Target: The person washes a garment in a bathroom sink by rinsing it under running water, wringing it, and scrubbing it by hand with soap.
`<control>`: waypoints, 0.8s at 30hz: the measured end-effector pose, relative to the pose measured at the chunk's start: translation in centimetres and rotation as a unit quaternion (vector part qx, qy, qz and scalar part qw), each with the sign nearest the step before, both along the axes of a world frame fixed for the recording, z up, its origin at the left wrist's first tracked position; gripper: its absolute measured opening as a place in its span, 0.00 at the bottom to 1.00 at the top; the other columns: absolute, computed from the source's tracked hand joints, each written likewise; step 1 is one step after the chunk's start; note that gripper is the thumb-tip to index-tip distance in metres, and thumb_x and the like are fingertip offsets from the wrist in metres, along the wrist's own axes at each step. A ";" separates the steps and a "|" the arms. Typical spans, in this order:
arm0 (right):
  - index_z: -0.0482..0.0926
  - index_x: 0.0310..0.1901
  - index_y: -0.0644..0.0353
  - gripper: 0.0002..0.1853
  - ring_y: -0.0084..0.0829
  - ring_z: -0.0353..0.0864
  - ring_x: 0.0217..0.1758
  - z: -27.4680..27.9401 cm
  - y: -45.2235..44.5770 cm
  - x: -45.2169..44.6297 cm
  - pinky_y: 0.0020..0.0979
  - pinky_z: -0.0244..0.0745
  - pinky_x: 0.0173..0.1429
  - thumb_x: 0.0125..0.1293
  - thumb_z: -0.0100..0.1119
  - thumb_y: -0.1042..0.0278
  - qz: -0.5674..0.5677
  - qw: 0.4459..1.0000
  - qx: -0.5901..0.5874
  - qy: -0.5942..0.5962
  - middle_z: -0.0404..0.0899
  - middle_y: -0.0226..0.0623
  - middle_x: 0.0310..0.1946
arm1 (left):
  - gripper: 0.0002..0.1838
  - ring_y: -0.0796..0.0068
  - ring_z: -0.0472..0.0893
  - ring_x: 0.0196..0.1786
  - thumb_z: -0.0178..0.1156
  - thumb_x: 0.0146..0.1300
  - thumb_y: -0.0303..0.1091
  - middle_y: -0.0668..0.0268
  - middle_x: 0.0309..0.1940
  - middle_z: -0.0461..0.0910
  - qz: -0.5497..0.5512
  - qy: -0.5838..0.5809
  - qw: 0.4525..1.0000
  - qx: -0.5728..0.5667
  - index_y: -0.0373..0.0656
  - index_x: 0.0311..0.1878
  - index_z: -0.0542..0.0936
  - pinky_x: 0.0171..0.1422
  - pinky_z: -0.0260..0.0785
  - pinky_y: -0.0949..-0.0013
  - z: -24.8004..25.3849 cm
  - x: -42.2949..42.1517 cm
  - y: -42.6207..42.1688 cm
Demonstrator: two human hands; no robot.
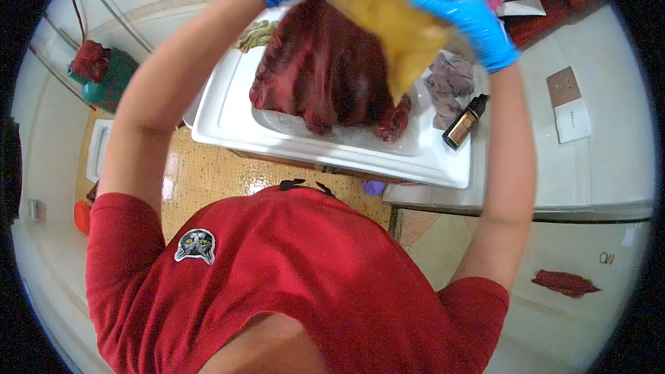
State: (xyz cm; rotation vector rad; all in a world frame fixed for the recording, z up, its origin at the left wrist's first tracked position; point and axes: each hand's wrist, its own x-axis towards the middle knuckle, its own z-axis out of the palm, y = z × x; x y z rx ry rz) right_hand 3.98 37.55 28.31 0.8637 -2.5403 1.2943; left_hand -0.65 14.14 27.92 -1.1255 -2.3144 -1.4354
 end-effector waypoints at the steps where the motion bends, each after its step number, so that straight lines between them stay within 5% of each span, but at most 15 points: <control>1: 0.61 0.64 0.61 0.39 0.25 0.71 0.55 -3.4 -1.1 -1.4 0.29 0.69 0.58 0.51 0.70 0.65 0.024 0.992 0.034 0.118 0.69 0.34 0.58 | 0.17 0.78 0.78 0.40 0.63 0.57 0.36 0.63 0.37 0.82 -0.068 0.066 0.993 0.068 0.35 0.46 0.80 0.50 0.71 0.74 -2.7 -0.1 1.5; 2: 0.60 0.66 0.59 0.41 0.25 0.71 0.56 -5.2 -3.4 -0.1 0.27 0.68 0.59 0.51 0.70 0.66 0.043 0.995 0.004 0.091 0.70 0.35 0.56 | 0.26 0.77 0.77 0.45 0.61 0.58 0.51 0.58 0.40 0.82 -0.031 0.051 0.998 -0.027 0.35 0.49 0.78 0.54 0.70 0.69 -5.1 0.5 1.9; 3: 0.58 0.67 0.57 0.41 0.26 0.72 0.55 -8.4 -4.5 -1.0 0.27 0.68 0.59 0.52 0.69 0.68 0.031 0.998 -0.056 0.017 0.69 0.35 0.57 | 0.26 0.76 0.78 0.41 0.64 0.55 0.48 0.60 0.34 0.81 -0.012 -0.062 0.998 -0.024 0.34 0.46 0.78 0.51 0.71 0.69 -6.0 2.4 2.3; 5: 0.67 0.60 0.60 0.29 0.25 0.75 0.49 -13.6 -3.6 -3.2 0.27 0.72 0.53 0.55 0.63 0.73 0.040 0.954 -0.243 -0.168 0.75 0.35 0.49 | 0.27 0.75 0.78 0.41 0.66 0.53 0.47 0.62 0.35 0.79 0.013 -0.098 0.995 0.033 0.35 0.50 0.76 0.50 0.72 0.70 -9.5 4.1 1.8; 7: 0.73 0.55 0.62 0.23 0.24 0.76 0.46 -14.8 -3.7 -0.9 0.27 0.73 0.49 0.56 0.59 0.75 -0.021 0.988 -0.085 -0.125 0.78 0.34 0.43 | 0.31 0.74 0.77 0.45 0.68 0.52 0.45 0.61 0.42 0.77 0.002 -0.176 0.964 0.199 0.39 0.56 0.73 0.54 0.70 0.69 -15.9 3.8 1.4; 9: 0.76 0.51 0.63 0.18 0.24 0.76 0.45 -15.8 -3.2 0.9 0.27 0.74 0.48 0.56 0.58 0.76 -0.028 0.969 -0.154 -0.189 0.79 0.33 0.40 | 0.34 0.71 0.76 0.49 0.69 0.51 0.44 0.59 0.48 0.75 0.066 -0.216 0.953 0.199 0.42 0.60 0.70 0.58 0.67 0.66 -20.5 5.2 0.6; 11: 0.77 0.48 0.64 0.16 0.23 0.77 0.44 -15.5 -2.6 2.2 0.26 0.73 0.48 0.56 0.56 0.76 -0.031 0.955 -0.185 -0.231 0.79 0.33 0.38 | 0.33 0.61 0.76 0.50 0.70 0.49 0.47 0.56 0.48 0.76 0.036 -0.157 0.985 -0.060 0.42 0.57 0.73 0.60 0.66 0.64 -24.6 6.5 -0.8; 12: 0.76 0.48 0.65 0.16 0.23 0.77 0.44 -14.3 -2.3 2.7 0.26 0.73 0.49 0.56 0.56 0.76 -0.033 0.952 -0.189 -0.238 0.79 0.33 0.39 | 0.32 0.58 0.76 0.50 0.70 0.48 0.47 0.56 0.49 0.75 0.030 -0.181 0.980 -0.072 0.43 0.55 0.75 0.59 0.66 0.63 -26.9 6.8 -0.9; 14: 0.76 0.47 0.64 0.15 0.23 0.76 0.44 -13.0 -1.8 3.2 0.25 0.71 0.51 0.56 0.55 0.77 -0.072 0.959 -0.181 -0.207 0.78 0.32 0.40 | 0.30 0.52 0.75 0.50 0.70 0.46 0.49 0.54 0.50 0.75 0.011 -0.219 0.970 -0.101 0.44 0.52 0.77 0.58 0.66 0.60 -29.9 6.8 -1.0; 18: 0.76 0.46 0.63 0.13 0.24 0.75 0.47 -9.7 0.0 3.5 0.27 0.69 0.54 0.59 0.54 0.74 -0.068 0.978 -0.163 -0.110 0.77 0.33 0.42 | 0.30 0.49 0.76 0.47 0.72 0.42 0.50 0.53 0.46 0.77 0.046 -0.009 0.972 -0.229 0.45 0.48 0.79 0.55 0.67 0.58 -30.8 5.5 -2.1; 21: 0.76 0.47 0.64 0.14 0.25 0.76 0.47 -6.9 0.8 3.0 0.28 0.69 0.55 0.58 0.55 0.75 -0.094 0.975 -0.191 -0.055 0.78 0.33 0.42 | 0.32 0.49 0.77 0.46 0.72 0.40 0.50 0.53 0.45 0.78 -0.012 -0.139 0.966 -0.216 0.45 0.49 0.79 0.54 0.68 0.57 -32.7 4.0 -3.3; 24: 0.77 0.48 0.64 0.14 0.26 0.76 0.48 -5.0 2.8 1.5 0.30 0.69 0.56 0.58 0.55 0.77 -0.127 0.971 -0.198 -0.030 0.78 0.33 0.43 | 0.29 0.64 0.80 0.45 0.70 0.46 0.49 0.56 0.42 0.81 0.024 -0.309 0.923 -0.229 0.44 0.50 0.78 0.53 0.70 0.62 -30.0 3.4 -4.3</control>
